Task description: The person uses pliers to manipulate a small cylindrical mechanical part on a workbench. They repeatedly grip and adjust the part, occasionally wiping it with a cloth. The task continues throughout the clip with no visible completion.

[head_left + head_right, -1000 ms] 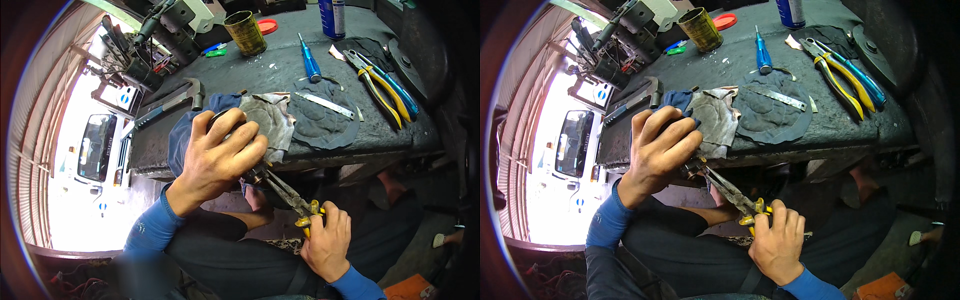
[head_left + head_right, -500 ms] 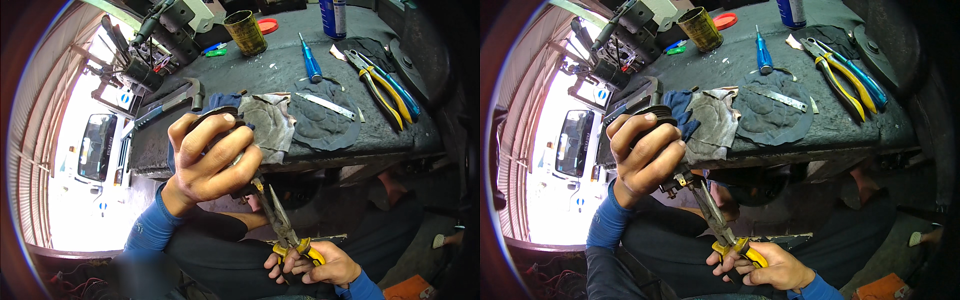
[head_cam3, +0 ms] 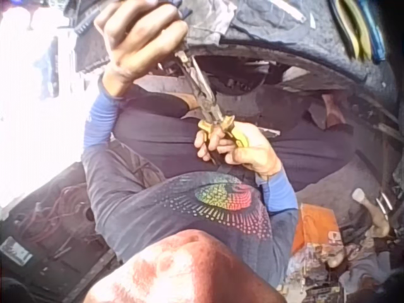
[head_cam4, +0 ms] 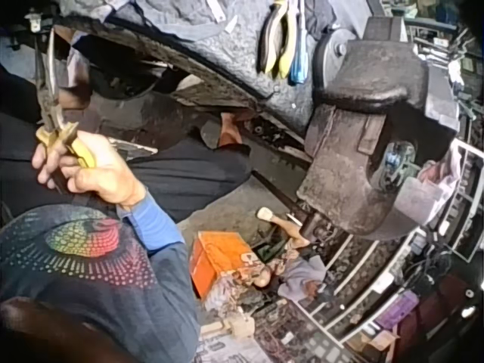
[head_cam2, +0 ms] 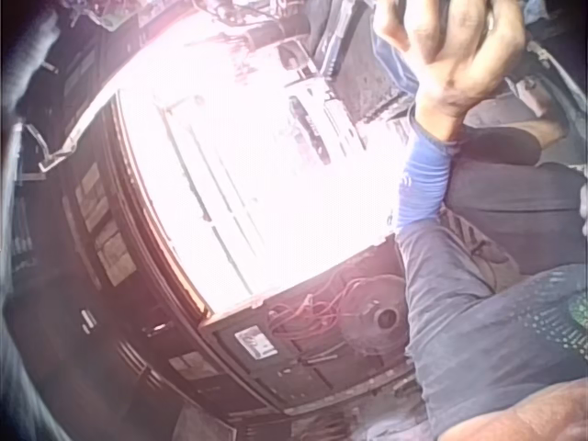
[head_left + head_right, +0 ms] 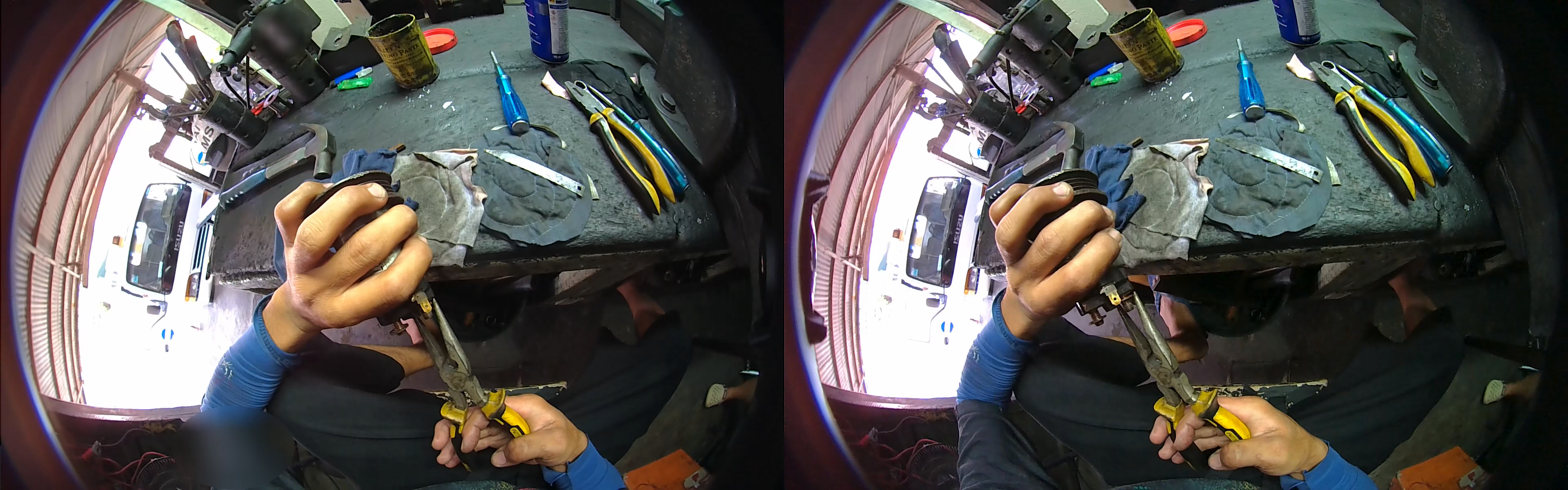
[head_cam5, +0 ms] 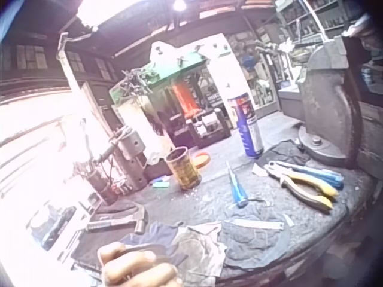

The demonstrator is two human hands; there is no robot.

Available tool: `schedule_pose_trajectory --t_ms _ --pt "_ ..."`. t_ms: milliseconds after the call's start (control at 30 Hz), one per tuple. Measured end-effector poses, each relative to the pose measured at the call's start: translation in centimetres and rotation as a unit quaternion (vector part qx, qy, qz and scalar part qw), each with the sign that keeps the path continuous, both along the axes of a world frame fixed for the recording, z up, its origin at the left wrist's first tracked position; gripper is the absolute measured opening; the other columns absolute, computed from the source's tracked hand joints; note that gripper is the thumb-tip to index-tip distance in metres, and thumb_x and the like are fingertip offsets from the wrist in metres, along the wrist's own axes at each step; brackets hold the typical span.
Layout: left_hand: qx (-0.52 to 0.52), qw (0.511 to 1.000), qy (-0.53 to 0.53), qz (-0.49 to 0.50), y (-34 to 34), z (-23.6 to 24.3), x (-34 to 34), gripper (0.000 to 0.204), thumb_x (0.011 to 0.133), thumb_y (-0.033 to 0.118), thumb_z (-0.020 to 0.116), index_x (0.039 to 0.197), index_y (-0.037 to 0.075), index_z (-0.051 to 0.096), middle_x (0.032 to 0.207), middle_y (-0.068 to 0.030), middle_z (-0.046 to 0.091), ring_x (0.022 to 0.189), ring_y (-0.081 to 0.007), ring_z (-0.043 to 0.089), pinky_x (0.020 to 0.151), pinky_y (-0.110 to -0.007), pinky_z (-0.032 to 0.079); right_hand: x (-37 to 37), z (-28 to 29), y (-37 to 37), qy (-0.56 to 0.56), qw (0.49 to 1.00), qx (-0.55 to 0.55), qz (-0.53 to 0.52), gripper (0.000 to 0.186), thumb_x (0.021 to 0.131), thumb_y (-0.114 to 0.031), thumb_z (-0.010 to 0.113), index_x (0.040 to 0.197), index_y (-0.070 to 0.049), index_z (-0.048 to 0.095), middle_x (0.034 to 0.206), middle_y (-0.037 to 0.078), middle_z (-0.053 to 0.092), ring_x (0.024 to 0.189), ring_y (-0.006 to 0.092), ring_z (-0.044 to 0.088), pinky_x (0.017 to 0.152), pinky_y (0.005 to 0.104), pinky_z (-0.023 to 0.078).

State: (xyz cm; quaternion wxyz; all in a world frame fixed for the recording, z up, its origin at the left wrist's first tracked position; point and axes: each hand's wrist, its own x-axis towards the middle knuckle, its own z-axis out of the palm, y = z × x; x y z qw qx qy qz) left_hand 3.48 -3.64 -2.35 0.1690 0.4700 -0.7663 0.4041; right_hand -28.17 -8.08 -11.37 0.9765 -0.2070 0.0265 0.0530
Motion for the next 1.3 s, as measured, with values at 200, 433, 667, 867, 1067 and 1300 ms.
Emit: schedule_pose_trajectory --t_ms 200,433,667,867,1067,1300 --pt "-0.002 1.0 -0.007 -0.002 0.2 0.2 0.1 0.027 0.077 0.021 0.08 0.102 0.026 0.072 0.111 0.0052 0.076 0.116 -0.0216 0.066 0.096 -0.045 0.049 0.0 0.6 -0.1 0.022 1.0 -0.004 0.004 0.043 0.077 -0.003 0.071 0.119 0.009 0.069 0.14 0.031 0.063 0.126 0.0388 0.07 0.117 0.051 0.052" --pt "-0.001 1.0 -0.005 -0.002 0.3 0.1 0.1 0.026 0.077 0.021 0.08 0.101 0.026 0.072 0.111 0.0054 0.076 0.116 -0.0215 0.065 0.096 -0.045 0.049 -0.2 0.6 0.2 0.066 0.997 0.031 0.001 0.036 0.073 0.002 0.071 0.108 0.009 0.069 0.13 0.029 0.066 0.114 0.0357 0.071 0.105 0.0489 0.058" --pt "0.047 0.998 -0.022 0.038 0.3 0.9 -0.8 0.023 0.078 0.023 0.078 0.1 0.023 0.07 0.11 0.0044 0.073 0.115 -0.0203 0.065 0.098 -0.044 0.046 1.1 0.0 1.8 0.069 0.824 -0.537 -0.166 0.025 0.079 0.005 0.069 0.103 0.004 0.062 0.119 0.023 0.062 0.097 0.032 0.066 0.088 0.0418 0.056" --pt "0.117 0.989 -0.015 0.084 -0.1 -0.3 -0.8 0.026 0.077 0.024 0.073 0.102 0.016 0.074 0.113 0.0003 0.074 0.117 -0.0257 0.065 0.097 -0.044 0.047 2.1 -0.9 2.5 0.186 0.443 -0.846 -0.233 0.038 0.076 -0.001 0.074 0.113 0.003 0.068 0.133 0.029 0.058 0.117 0.0459 0.06 0.095 0.0488 0.05" --pt "0.093 0.995 0.009 0.044 -0.3 -0.1 -0.5 0.027 0.074 0.024 0.076 0.1 0.016 0.074 0.111 -0.0011 0.074 0.116 -0.0273 0.065 0.094 -0.046 0.049 -0.1 -2.1 0.9 0.066 0.934 -0.339 -0.088 0.044 0.086 0.006 0.066 0.13 0.002 0.067 0.157 0.021 0.057 0.143 0.0346 0.059 0.118 0.0444 0.048" --pt "0.047 0.999 0.023 0.012 -0.3 -0.3 -0.4 0.025 0.073 0.028 0.076 0.097 0.022 0.072 0.111 0.0037 0.073 0.116 -0.0216 0.065 0.099 -0.045 0.046 -0.5 -1.6 0.2 0.04 0.999 -0.033 0.001 0.045 0.089 0.007 0.065 0.134 0.004 0.064 0.157 0.025 0.056 0.137 0.0322 0.064 0.114 0.0435 0.054"
